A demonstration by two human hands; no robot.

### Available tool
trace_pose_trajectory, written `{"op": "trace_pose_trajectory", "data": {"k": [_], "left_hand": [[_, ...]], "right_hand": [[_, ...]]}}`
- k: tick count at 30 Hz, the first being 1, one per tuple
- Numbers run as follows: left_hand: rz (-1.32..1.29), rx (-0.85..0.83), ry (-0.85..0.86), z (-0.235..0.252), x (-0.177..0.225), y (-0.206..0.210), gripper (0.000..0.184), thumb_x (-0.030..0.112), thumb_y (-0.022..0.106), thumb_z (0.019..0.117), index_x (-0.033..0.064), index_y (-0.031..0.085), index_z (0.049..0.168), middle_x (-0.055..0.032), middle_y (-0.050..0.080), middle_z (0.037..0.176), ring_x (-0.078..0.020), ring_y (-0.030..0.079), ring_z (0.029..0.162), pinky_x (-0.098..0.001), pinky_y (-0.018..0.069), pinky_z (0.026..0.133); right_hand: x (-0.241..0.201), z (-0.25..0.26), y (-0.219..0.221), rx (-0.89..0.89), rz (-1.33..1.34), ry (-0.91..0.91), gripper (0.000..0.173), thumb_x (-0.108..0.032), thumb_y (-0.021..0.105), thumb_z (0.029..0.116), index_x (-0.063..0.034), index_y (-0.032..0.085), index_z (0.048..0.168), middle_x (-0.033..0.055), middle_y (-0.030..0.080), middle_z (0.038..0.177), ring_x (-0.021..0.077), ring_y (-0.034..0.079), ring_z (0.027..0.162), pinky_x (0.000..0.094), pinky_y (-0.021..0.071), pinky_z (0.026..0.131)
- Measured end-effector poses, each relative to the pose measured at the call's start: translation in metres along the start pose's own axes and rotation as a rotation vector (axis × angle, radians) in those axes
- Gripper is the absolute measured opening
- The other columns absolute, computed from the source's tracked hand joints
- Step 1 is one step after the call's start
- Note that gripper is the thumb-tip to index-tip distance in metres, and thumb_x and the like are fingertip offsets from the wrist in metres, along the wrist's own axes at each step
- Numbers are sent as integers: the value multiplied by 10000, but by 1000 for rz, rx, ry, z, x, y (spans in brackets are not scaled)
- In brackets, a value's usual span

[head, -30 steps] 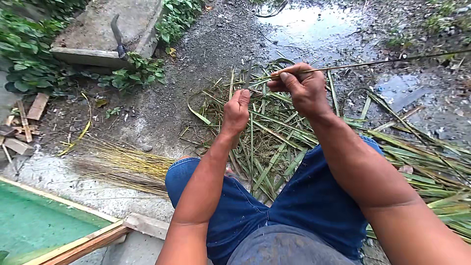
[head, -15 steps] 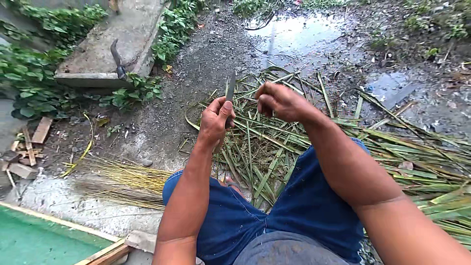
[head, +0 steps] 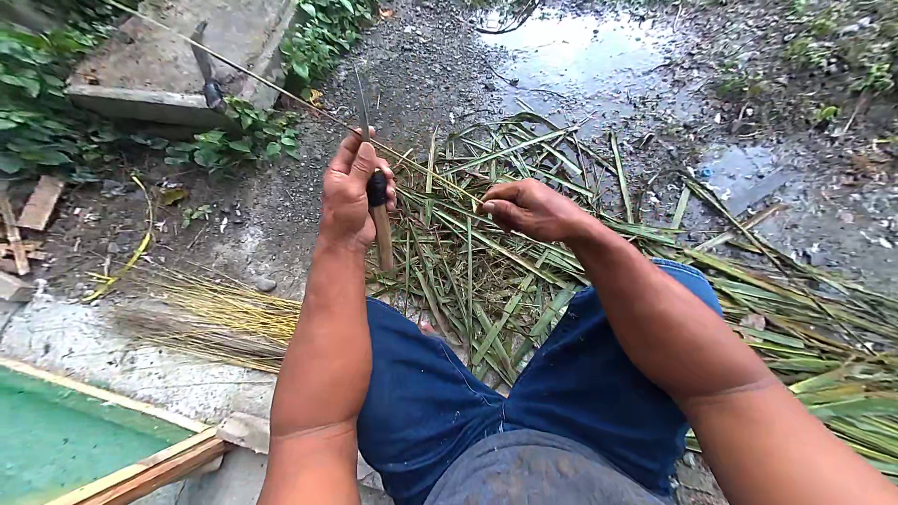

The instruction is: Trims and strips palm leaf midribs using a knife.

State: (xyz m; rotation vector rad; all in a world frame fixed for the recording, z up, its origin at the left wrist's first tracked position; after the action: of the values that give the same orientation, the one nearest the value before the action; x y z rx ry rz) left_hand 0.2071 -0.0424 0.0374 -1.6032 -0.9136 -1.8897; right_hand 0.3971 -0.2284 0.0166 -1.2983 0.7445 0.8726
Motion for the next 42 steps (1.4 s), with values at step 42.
{"op": "trace_pose_trajectory", "data": {"k": [42], "left_hand": [[-15,-11,-36,-18,-14,21,369,223,461,1091,121,468,1446,8,602,754,-89,571,532,-227,519,463]], "right_hand": [[-3,-23,-5,-10,438,34,315,-116,438,1071,-2,701,1203,-78,448,565,5,375,449,181,337,423]]}}
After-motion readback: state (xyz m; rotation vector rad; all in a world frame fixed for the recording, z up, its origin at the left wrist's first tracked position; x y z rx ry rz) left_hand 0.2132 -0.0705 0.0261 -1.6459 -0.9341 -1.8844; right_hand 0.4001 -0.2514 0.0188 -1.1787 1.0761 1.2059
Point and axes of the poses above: each hand's wrist, its own z-axis towards the middle knuckle, its own y-axis out of the palm, x = y × z, the point moved 3 cm from there along z, towards the middle knuckle
